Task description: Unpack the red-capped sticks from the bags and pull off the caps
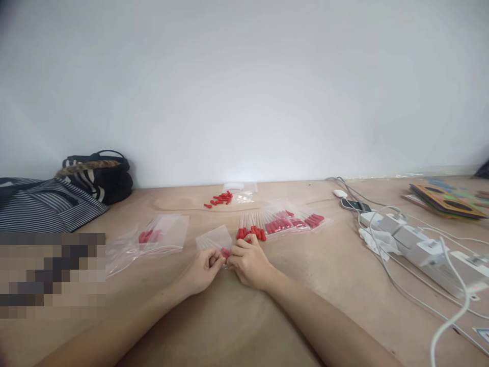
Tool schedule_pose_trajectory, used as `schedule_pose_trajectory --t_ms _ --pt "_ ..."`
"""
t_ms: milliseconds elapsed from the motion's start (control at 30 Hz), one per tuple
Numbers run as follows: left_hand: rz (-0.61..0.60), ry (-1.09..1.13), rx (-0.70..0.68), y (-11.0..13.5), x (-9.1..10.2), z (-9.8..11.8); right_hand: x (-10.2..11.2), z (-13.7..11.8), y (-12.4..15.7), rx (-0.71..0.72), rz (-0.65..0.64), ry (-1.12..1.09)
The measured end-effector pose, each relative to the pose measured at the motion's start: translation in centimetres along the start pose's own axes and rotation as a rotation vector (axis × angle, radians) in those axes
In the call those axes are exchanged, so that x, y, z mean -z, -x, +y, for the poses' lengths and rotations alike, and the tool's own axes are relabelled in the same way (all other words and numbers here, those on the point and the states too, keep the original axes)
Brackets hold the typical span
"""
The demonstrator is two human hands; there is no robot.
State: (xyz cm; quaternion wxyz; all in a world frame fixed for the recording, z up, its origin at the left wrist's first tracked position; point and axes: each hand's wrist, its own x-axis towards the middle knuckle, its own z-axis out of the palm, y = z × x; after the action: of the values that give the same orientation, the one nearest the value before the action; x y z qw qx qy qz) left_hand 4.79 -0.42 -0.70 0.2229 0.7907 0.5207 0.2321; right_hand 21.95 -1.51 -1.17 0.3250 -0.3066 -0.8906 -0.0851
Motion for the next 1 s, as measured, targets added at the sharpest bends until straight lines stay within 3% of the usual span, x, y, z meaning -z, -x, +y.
schedule_pose_trajectory --t_ms 467,600,733,867,1000 --pt "0.108 -0.014 -0.037 0.3 0.2 -0.2 0.9 -0.2 0.4 0.055 -0.061 -0.065" --pt "0.039 0.035 -0.193 0.3 1.8 -0.2 1.9 0.6 1.0 -0.083 -0.084 -0.085" --pt "0.051 -0.106 -0.320 -0.2 3.4 -1.5 2.4 0.8 1.2 -0.238 -0.128 -0.117" --pt "-0.014 -0.266 -0.355 0.3 3.2 -2.6 2.1 0.3 1.2 -0.346 -0.117 -0.107" --pt "0.013 -0.311 -0.371 2.4 2.5 -2.3 1.9 0.2 1.5 -0.458 -0.139 -0.119"
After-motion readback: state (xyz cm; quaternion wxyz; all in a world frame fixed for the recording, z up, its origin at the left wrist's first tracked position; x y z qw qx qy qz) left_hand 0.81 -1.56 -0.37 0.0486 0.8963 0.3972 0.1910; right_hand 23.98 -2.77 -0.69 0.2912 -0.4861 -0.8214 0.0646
